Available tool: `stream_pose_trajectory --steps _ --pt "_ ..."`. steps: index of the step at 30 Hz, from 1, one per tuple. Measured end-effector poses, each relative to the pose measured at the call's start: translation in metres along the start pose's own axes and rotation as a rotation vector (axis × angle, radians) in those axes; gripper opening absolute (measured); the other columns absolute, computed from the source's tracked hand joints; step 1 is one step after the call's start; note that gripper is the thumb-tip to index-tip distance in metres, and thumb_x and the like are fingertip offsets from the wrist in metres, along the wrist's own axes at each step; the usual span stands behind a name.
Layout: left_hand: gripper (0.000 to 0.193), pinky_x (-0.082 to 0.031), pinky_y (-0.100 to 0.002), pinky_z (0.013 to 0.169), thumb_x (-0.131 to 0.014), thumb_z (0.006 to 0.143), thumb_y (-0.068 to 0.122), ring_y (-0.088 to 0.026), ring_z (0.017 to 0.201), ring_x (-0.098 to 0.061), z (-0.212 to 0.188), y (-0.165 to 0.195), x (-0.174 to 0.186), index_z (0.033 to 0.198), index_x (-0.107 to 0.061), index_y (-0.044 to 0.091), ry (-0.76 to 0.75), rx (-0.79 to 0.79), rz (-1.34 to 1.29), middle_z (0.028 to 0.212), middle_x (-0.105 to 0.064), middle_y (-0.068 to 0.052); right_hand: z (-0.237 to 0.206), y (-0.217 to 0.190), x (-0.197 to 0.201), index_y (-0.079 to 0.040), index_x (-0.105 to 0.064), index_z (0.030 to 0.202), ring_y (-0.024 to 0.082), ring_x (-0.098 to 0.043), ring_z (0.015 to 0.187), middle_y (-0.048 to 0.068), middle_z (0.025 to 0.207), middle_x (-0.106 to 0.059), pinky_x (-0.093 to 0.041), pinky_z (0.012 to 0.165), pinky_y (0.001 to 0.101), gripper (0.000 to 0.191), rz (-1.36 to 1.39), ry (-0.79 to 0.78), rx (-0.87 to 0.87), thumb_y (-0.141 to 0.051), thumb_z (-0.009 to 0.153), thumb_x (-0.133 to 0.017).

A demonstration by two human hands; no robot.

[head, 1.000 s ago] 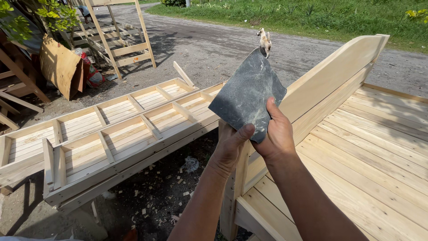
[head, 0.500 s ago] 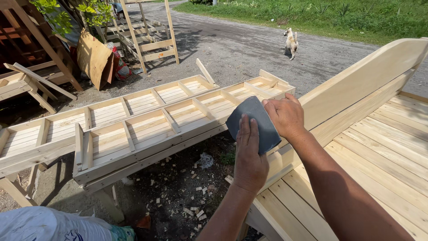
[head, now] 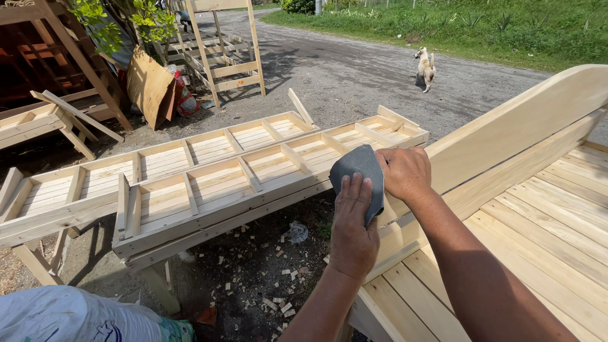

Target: The person sands a long wooden furniture frame outdoors, running a piece of sandpaper by hand along the top edge and side of the wood. They move progressively along the length of the board, sanding the flat surface, the edge, and the corner post of the frame.

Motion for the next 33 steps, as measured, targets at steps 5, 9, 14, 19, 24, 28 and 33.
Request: stream_pose_trajectory --steps 5,9,14,19,24,28,33 --pt "0.061 -0.032 -0.048 0.124 -0.07 0.093 0.014 -0.045 0.155 -0.03 0.025 -0.016 0.007 0.148 -0.051 -0.004 -0.012 0.066 -0.034 0.161 -0.04 -0.029 0.002 -0.007 0.0 -0.02 -0.084 0.098 0.036 -0.068 0.077 0.016 0.078 -0.073 -0.046 0.092 0.046 0.04 0.015 -0.028 0.022 -0.038 0.099 -0.048" --pt "0.075 -0.044 -0.048 0.11 -0.074 0.087 0.044 -0.042 0.134 -0.05 0.043 -0.005 0.02 0.135 -0.05 -0.008 -0.193 0.254 -0.114 0.138 -0.051 -0.029 0.004 -0.002 -0.005 -0.021 -0.085 0.09 0.035 -0.066 0.074 0.013 0.071 -0.073 -0.044 0.094 0.0451 0.04 0.008 -0.08 -0.043 -0.038 0.096 -0.049" --pt "0.085 -0.038 -0.056 0.107 -0.08 0.077 0.044 -0.044 0.125 -0.044 0.069 -0.003 0.007 0.134 -0.045 -0.009 -0.185 0.366 0.114 0.128 -0.047 -0.028 0.004 0.0 -0.016 -0.019 -0.083 0.091 0.033 -0.068 0.085 0.012 0.084 -0.075 -0.047 0.098 0.0395 0.035 -0.141 -0.173 -0.083 -0.037 0.096 -0.053" --pt "0.066 -0.029 -0.061 0.116 -0.083 0.085 0.038 -0.056 0.144 -0.028 0.063 -0.017 0.001 0.13 -0.054 -0.001 0.101 0.128 0.079 0.151 -0.028 -0.043 0.006 -0.001 -0.015 -0.029 -0.084 0.103 0.034 -0.067 0.088 0.012 0.088 -0.077 -0.043 0.097 0.0404 0.033 -0.003 -0.136 -0.108 -0.036 0.088 -0.055" --pt "0.066 -0.025 -0.058 0.125 -0.067 0.099 0.023 -0.054 0.157 -0.019 0.017 -0.021 -0.005 0.153 -0.039 -0.002 0.045 0.2 -0.106 0.167 -0.026 -0.034 0.004 -0.001 -0.019 -0.026 -0.084 0.103 0.034 -0.068 0.09 0.011 0.088 -0.078 -0.043 0.1 0.0414 0.039 -0.039 -0.192 -0.122 -0.047 0.099 -0.052" --pt "0.071 -0.024 -0.056 0.124 -0.061 0.099 0.016 -0.051 0.155 -0.02 0.013 -0.01 -0.009 0.16 -0.029 -0.003 0.015 0.217 -0.057 0.164 -0.025 -0.033 0.003 -0.004 -0.013 -0.024 -0.085 0.098 0.032 -0.07 0.09 0.01 0.092 -0.078 -0.043 0.101 0.0415 0.041 0.02 -0.152 -0.102 -0.047 0.098 -0.051" --pt "0.055 -0.026 -0.048 0.126 -0.055 0.105 0.019 -0.04 0.157 -0.023 0.064 -0.053 -0.003 0.153 -0.037 -0.002 0.033 0.371 -0.257 0.165 -0.027 -0.028 0.006 -0.008 -0.01 -0.024 -0.085 0.099 0.033 -0.07 0.09 0.01 0.093 -0.078 -0.042 0.101 0.0422 0.042 0.018 -0.159 -0.101 -0.048 0.097 -0.05"
Point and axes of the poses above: each hand's wrist, its own z-axis towards the middle knuckle, its own x-axis out of the back of the hand, y = z × x, the point moved 10 cm from there along z, towards the middle knuckle
